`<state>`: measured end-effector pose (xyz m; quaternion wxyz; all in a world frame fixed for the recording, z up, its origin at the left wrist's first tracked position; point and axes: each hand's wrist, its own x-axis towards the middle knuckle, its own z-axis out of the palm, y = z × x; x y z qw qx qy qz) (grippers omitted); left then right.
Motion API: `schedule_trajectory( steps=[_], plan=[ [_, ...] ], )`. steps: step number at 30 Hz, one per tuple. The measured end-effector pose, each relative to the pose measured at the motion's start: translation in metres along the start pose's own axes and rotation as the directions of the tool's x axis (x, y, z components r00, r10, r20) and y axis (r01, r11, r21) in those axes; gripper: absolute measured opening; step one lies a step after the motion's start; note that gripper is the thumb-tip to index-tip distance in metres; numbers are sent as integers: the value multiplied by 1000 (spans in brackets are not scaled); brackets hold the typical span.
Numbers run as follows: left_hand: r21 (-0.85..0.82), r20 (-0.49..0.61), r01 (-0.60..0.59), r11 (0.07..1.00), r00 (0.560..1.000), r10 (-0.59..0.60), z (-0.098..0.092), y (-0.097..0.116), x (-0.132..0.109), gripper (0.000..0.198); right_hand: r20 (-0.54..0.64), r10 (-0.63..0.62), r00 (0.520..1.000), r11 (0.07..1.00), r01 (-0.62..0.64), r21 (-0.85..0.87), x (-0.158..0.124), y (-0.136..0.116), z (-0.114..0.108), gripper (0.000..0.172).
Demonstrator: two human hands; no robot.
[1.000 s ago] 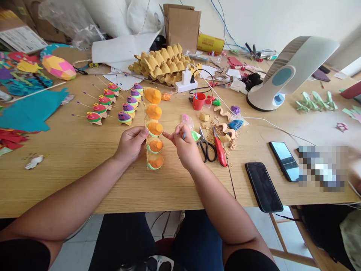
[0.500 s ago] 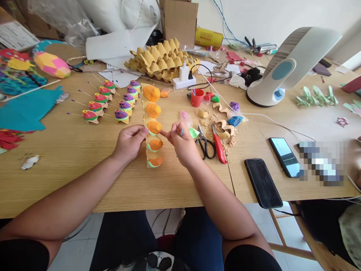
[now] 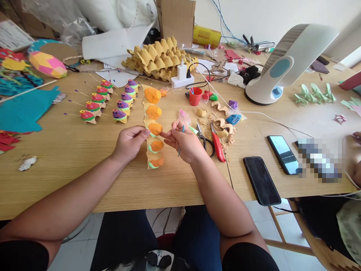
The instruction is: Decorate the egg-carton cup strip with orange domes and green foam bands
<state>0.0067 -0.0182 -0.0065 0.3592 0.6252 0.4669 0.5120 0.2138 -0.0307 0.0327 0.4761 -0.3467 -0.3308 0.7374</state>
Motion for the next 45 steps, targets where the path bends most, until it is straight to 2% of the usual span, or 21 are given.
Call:
schedule_trajectory(
  steps=[5, 8, 10, 13, 14, 16, 18, 21, 26, 29, 33, 35, 38, 41, 45],
  plan=[
    [-27, -12, 27, 999, 1000, -28, 3, -1, -1, 39, 52, 48, 998, 999, -49, 20, -2, -8, -4, 28],
    [-202, -35, 109, 973, 992, -118, 6, -4, -1, 40, -5, 78, 997, 997, -78, -12, 0, -8, -7, 25],
    [-407, -19, 205, 890, 972, -233, 7, -1, 0, 40, -89, 73, 993, 995, -79, -59, 4, -6, -9, 23],
    [-586, 184, 415, 696, 905, -384, 5, 10, 2, 37, -186, 78, 979, 994, -90, -57, 10, -3, -10, 17],
    [-624, 254, 473, 622, 875, -411, 3, 14, 2, 36, -198, 97, 975, 994, -105, -27, 12, -2, -10, 15],
    [-657, 429, 620, 429, 776, -463, -2, 19, 3, 37, -190, 148, 971, 989, -139, 57, 15, -1, -10, 13],
    [-680, 473, 664, 310, 721, -506, -7, 19, 5, 35, -159, 182, 970, 979, -162, 127, 17, 1, -10, 15],
    [-704, 480, 666, 246, 702, -526, -10, 15, 6, 33, -136, 159, 978, 982, -142, 126, 18, 5, -9, 17],
    [-697, 547, 699, 161, 663, -512, -11, 12, 6, 34, -135, 53, 989, 994, -65, -86, 15, 9, -4, 12],
    [-692, 564, 705, 156, 662, -494, -12, 9, 7, 33, -126, 68, 990, 990, -83, -116, 16, 10, -4, 21],
    [-679, 540, 683, 270, 713, -448, -11, 2, 8, 37, -115, 87, 990, 987, -101, -126, 18, 10, -8, 38],
    [-665, 543, 682, 305, 722, -429, -11, 1, 8, 37, -84, 35, 996, 976, -52, -209, 17, 11, -7, 47],
    [-657, 553, 689, 306, 717, -425, -10, 2, 7, 36, 48, -33, 998, 937, 48, -345, 12, 12, -3, 52],
    [-663, 555, 693, 282, 709, -435, -10, 4, 7, 35, 134, -22, 991, 860, 87, -503, 6, 11, 1, 56],
    [-648, 564, 713, 267, 685, -460, -11, 4, 7, 36, 129, 19, 991, 693, 80, -716, 3, 9, -1, 58]
  ],
)
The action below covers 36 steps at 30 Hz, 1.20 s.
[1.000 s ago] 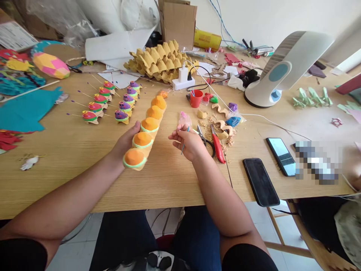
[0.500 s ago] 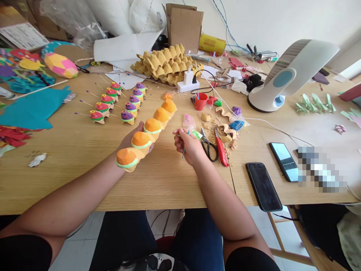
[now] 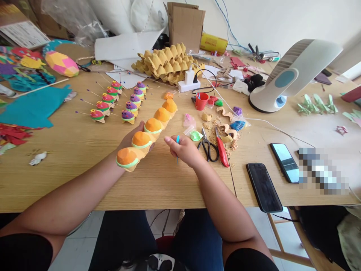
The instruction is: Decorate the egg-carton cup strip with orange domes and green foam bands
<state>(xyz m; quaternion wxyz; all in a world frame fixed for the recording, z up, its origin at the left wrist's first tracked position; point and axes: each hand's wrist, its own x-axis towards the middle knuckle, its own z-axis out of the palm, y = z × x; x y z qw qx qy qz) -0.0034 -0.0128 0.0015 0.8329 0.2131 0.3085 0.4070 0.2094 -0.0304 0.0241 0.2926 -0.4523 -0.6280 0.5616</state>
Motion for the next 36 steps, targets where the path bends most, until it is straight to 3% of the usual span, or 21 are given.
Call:
schedule_trajectory(
  steps=[3, 7, 10, 15, 19, 22, 24, 26, 29, 36],
  plan=[
    [-9, -24, -9, 1000, 1000, 9, -2, 0, 2, 35, -16, 56, 998, 997, -55, 49, 2, 2, -2, 44],
    [1, -39, -4, 1000, 999, 4, -4, 0, 3, 35, 72, 154, 985, 916, -170, 364, 4, 4, -2, 23],
    [13, -14, -7, 1000, 1000, 7, -4, 1, 4, 37, 97, 138, 986, 859, -168, 484, 6, 5, -3, 24],
    [25, 44, -26, 999, 999, 25, -1, 1, 5, 38, -35, 59, 998, 862, -34, 506, 9, 8, -6, 32],
    [27, 68, -51, 998, 996, 49, 4, 1, 3, 37, -134, -6, 991, 928, 55, 369, 9, 7, -4, 44],
    [20, 70, -30, 999, 997, 28, 11, 3, -2, 40, -177, -146, 973, 987, 156, 45, 4, 3, -1, 50],
    [31, 82, 40, 999, 996, -42, 15, 4, -6, 45, -157, -251, 955, 961, 225, -163, 1, 1, 2, 49],
    [30, 64, 30, 999, 997, -32, 19, 5, -10, 43, -103, -318, 942, 918, 279, -280, -1, 2, 4, 46],
    [44, 45, 4, 999, 999, -6, 23, 5, -13, 41, -66, -360, 931, 887, 320, -332, -1, 5, 7, 43],
    [69, 17, -35, 997, 999, 34, 22, 2, -11, 37, -116, -354, 928, 894, 300, -332, 0, 7, 6, 47]
  ],
)
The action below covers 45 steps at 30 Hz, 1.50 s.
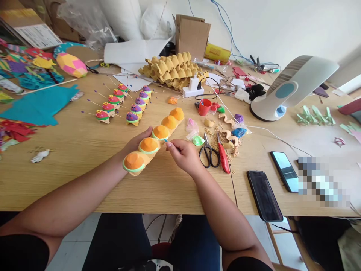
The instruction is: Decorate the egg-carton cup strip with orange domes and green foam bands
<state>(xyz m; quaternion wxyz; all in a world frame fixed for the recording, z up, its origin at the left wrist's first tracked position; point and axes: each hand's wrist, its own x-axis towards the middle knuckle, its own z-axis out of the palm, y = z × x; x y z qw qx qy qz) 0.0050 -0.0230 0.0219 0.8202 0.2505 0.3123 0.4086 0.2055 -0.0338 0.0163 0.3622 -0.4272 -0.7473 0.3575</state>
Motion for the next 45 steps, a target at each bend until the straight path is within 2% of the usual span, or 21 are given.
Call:
schedule_trajectory(
  steps=[8, 21, 27, 32, 35, 39, 45],
  plan=[
    [-25, 18, 55, 998, 998, -55, -9, -3, 5, 34, -4, -1, 1000, 1000, 1, 8, 0, -1, 0, 45],
    [-22, 29, 67, 997, 997, -67, -7, -2, 5, 32, -8, 46, 999, 999, -46, 0, 0, -1, -1, 47],
    [-2, 30, 40, 999, 999, -40, -11, -3, 5, 29, 22, 104, 994, 987, -106, 120, 3, -6, -2, 53],
    [0, 43, 79, 997, 996, -79, -14, -4, 5, 33, 86, 163, 983, 957, -179, 227, 3, -7, -5, 53],
    [-15, 35, 76, 997, 997, -75, -17, -4, 6, 35, 84, 164, 983, 940, -181, 288, 3, -8, -7, 53],
    [-3, 18, 76, 997, 997, -76, -17, -3, 7, 40, 45, 120, 992, 968, -127, 218, 2, -9, -6, 51],
    [-8, -15, 42, 999, 999, -42, -12, -3, 2, 44, 46, 37, 998, 996, -41, 83, 0, -6, -3, 47]
  ],
)
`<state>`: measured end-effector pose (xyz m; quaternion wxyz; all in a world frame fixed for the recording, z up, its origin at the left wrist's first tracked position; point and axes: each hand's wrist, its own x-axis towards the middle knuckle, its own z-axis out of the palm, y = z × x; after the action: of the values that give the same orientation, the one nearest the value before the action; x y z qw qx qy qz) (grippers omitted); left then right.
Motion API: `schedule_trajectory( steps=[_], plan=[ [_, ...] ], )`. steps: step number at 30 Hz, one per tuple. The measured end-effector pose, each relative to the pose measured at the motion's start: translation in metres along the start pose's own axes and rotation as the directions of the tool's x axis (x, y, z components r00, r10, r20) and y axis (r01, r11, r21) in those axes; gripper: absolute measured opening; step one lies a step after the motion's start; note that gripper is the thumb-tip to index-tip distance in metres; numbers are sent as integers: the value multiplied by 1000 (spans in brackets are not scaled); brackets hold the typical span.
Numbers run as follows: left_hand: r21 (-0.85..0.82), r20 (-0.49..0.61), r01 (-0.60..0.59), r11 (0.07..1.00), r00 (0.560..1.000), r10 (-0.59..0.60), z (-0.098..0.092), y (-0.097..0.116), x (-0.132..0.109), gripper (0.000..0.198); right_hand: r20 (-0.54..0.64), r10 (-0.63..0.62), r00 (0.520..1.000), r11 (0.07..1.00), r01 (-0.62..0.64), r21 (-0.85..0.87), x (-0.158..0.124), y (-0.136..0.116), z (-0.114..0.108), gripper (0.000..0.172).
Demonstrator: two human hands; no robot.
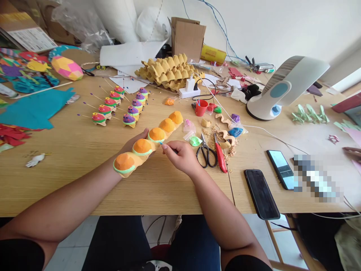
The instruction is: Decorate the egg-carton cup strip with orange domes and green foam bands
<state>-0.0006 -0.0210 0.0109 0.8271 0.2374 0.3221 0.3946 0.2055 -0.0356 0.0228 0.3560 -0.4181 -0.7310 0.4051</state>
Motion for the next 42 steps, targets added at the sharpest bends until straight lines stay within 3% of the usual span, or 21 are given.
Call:
schedule_trajectory(
  steps=[9, 16, 23, 32, 42],
  plan=[
    [45, 34, 24, 999, 999, -26, -9, -2, 4, 44, -10, -34, 999, 999, 34, 4, 0, 2, 0, 50],
    [15, 37, 0, 1000, 999, 0, 0, -2, 3, 42, 0, 9, 1000, 998, -9, 62, 2, 0, -1, 50],
    [48, 29, 32, 998, 999, -34, -13, -3, 5, 46, 39, -5, 999, 993, 0, 116, 2, -4, -4, 53],
    [76, 82, -38, 996, 996, 32, 2, -1, 0, 42, 69, -6, 998, 991, -3, 133, 2, -2, -3, 53],
    [78, 79, -45, 996, 996, 39, -2, -2, 1, 42, 97, 30, 995, 985, -45, 165, 1, -4, -5, 57]
  ],
)
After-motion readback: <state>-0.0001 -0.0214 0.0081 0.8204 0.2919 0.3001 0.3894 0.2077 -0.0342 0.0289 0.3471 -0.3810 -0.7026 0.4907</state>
